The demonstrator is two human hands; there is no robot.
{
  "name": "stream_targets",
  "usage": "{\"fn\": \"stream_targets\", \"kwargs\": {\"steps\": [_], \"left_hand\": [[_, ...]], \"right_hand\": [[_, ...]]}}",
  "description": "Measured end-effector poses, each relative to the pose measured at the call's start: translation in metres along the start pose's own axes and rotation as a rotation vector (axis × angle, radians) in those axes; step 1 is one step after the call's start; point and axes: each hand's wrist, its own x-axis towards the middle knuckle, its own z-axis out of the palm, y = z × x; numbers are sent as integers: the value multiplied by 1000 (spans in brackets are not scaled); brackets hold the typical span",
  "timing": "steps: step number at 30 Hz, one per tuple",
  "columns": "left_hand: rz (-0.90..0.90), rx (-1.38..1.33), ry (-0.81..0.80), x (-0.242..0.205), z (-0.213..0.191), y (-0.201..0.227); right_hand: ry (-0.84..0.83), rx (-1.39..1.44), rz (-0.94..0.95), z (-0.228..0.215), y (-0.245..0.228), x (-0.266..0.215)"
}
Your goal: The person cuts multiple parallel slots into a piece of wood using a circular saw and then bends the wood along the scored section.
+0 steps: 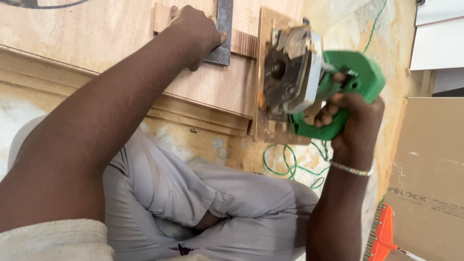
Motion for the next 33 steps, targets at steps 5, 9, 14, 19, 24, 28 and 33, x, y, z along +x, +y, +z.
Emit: {"fn": "stream_targets", "kwargs": {"steps": [5, 9, 14, 19, 24, 28, 33], "left_hand": [[34, 48, 5, 2, 3, 2], [70, 67, 8, 4, 5, 0], [101, 83, 6, 9, 10, -3], [127, 64, 92, 11, 19, -5], [90, -166, 12, 13, 21, -7], [98, -109, 43, 8, 20, -7], [125, -41, -21, 6, 14, -8]], "right_hand": [[68, 61, 54, 8, 34, -12], [49, 107, 91, 20, 55, -7], [-9, 111, 67, 32, 67, 1], [-28, 111, 77, 40, 67, -1], [-46, 119, 59, 40, 68, -1], [-19, 89, 50, 37, 70, 2], [-46, 102, 38, 37, 72, 2]]}}
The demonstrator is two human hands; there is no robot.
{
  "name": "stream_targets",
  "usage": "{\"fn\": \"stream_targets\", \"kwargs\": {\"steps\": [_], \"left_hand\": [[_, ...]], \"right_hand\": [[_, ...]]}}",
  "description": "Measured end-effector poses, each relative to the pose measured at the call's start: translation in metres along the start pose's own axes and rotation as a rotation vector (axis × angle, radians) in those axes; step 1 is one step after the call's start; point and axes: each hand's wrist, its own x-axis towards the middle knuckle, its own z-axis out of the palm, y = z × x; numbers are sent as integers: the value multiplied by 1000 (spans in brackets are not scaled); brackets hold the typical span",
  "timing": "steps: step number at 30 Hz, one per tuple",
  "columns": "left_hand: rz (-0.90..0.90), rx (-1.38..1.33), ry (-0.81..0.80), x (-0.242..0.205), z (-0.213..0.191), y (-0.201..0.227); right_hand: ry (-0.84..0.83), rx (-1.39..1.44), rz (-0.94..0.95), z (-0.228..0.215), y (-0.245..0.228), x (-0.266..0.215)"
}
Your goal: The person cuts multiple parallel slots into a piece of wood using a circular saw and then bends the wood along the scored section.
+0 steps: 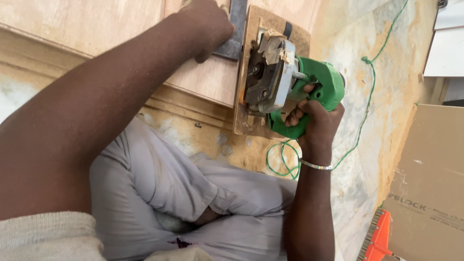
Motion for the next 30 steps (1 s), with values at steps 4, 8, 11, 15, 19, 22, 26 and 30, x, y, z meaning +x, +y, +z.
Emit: {"fn": "stream_targets", "kwargs": {"steps": [4, 8, 11, 15, 19, 22, 26, 30], "left_hand": [[3, 47, 33, -2, -3, 1], [-16, -16, 18, 2, 2, 0], [-51, -146, 16, 4, 5, 1], [-58, -169, 40, 3, 6, 1], [-41, -100, 49, 3, 7, 3], [-50, -116, 48, 4, 9, 2], [-47, -111, 35, 8, 13, 2], [-49, -97, 62, 13, 16, 2]], "right_hand": [[-18, 28, 30, 2, 0, 0], [-11, 31, 66, 1, 1, 1], [-10, 31, 73, -1, 0, 3], [1, 31, 95, 1, -1, 7], [6, 18, 94, 2, -2, 12], [0, 18, 92, 3, -3, 15], [2, 15, 89, 5, -4, 18], [-14, 23, 78, 6, -4, 23]]}}
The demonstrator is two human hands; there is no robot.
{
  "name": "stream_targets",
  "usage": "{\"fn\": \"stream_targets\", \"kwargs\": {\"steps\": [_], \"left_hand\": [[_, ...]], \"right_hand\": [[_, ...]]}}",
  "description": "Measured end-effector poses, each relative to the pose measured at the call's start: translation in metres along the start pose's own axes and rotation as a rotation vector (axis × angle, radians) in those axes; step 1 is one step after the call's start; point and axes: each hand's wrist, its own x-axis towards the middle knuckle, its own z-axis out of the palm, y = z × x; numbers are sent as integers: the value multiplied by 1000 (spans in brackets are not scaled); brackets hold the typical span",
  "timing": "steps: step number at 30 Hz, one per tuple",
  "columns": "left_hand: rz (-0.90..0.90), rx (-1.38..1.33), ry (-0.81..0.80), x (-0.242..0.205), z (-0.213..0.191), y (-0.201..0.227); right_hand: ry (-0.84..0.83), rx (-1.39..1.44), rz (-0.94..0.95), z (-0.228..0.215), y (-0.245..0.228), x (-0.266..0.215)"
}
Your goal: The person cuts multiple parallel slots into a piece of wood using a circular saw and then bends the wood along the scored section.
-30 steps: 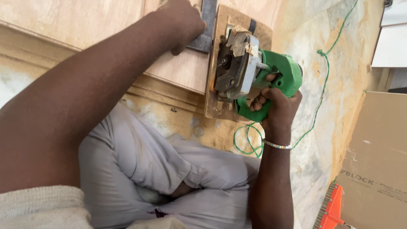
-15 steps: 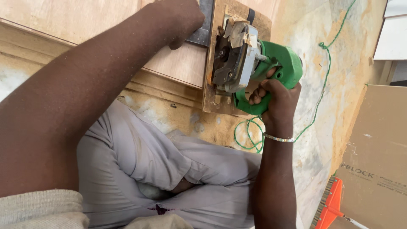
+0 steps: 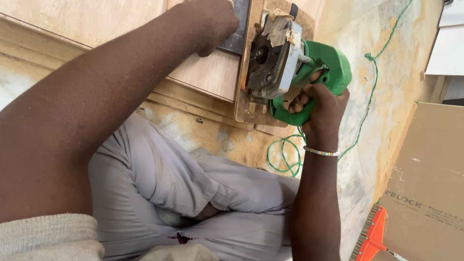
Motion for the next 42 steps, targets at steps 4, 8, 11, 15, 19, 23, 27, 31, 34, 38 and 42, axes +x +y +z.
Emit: {"fn": "stream_targets", "kwargs": {"steps": [4, 8, 11, 15, 19, 23, 27, 31, 34, 38, 42], "left_hand": [[27, 40, -16, 0, 1, -2], [33, 2, 8, 0, 1, -3], [51, 66, 38, -4, -1, -3], [50, 186, -15, -9, -13, -3], [55, 179, -10, -11, -16, -3], [88, 186, -7, -11, -17, -4], [12, 53, -60, -17, -24, -5], [-2, 55, 24, -14, -19, -6], [42, 67, -63, -14, -15, -5], [14, 117, -39, -17, -20, -2], [-13, 162, -31, -18, -15, 0]], "right_hand": [[26, -9, 13, 2, -2, 7], [28, 1, -1, 3, -2, 14], [24, 4, -14, 5, -3, 23], [48, -13, -32, 11, -6, 37], [38, -31, -66, 15, -9, 50], [22, -37, -120, 19, -11, 76], [-56, 36, -211, 33, -34, 119], [22, 1, -162, 14, -69, 95], [50, -57, -154, -5, -78, 31], [122, -143, -123, -11, -59, -30], [111, -67, -73, -10, -23, -48]]}}
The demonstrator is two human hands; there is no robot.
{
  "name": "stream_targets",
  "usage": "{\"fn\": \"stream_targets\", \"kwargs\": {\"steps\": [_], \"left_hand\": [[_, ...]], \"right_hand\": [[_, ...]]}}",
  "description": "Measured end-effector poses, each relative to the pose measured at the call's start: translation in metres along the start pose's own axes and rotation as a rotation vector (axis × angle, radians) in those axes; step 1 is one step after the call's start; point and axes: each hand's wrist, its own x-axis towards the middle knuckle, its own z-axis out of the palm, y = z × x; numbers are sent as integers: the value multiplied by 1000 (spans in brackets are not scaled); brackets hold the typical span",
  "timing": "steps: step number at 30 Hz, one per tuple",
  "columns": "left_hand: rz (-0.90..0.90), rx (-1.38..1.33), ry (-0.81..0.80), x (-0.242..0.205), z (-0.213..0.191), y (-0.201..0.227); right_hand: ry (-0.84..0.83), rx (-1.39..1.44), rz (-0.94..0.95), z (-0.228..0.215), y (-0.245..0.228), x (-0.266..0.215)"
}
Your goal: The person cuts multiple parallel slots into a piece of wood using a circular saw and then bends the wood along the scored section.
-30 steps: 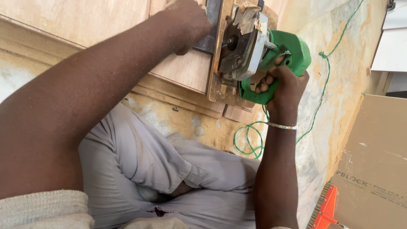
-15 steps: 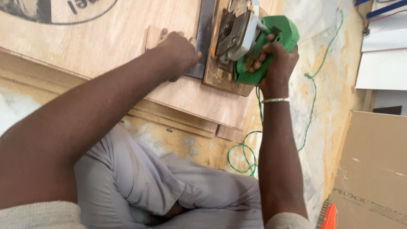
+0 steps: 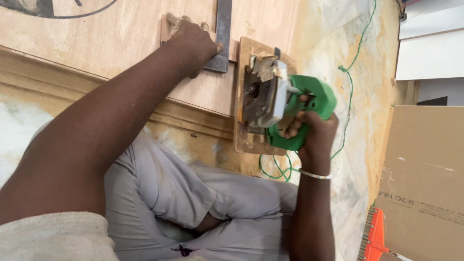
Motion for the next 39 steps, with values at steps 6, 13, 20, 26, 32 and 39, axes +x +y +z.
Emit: {"fn": "stream_targets", "kwargs": {"steps": [6, 13, 20, 26, 32, 39], "left_hand": [[-82, 36, -43, -17, -18, -1], [58, 10, -24, -3, -3, -5], [28, 29, 14, 0, -1, -8], [31, 11, 18, -2, 2, -8], [36, -4, 81, -6, 0, -7], [-29, -71, 47, -2, 4, -10]], "right_hand": [[-40, 48, -13, 11, 29, 8], [-99, 67, 23, 13, 33, 19], [-100, 78, 61, 16, 32, 29], [-77, 55, 38, 19, 31, 32], [-72, 57, 29, 25, 29, 41], [-42, 41, 8, 34, 26, 66]]}}
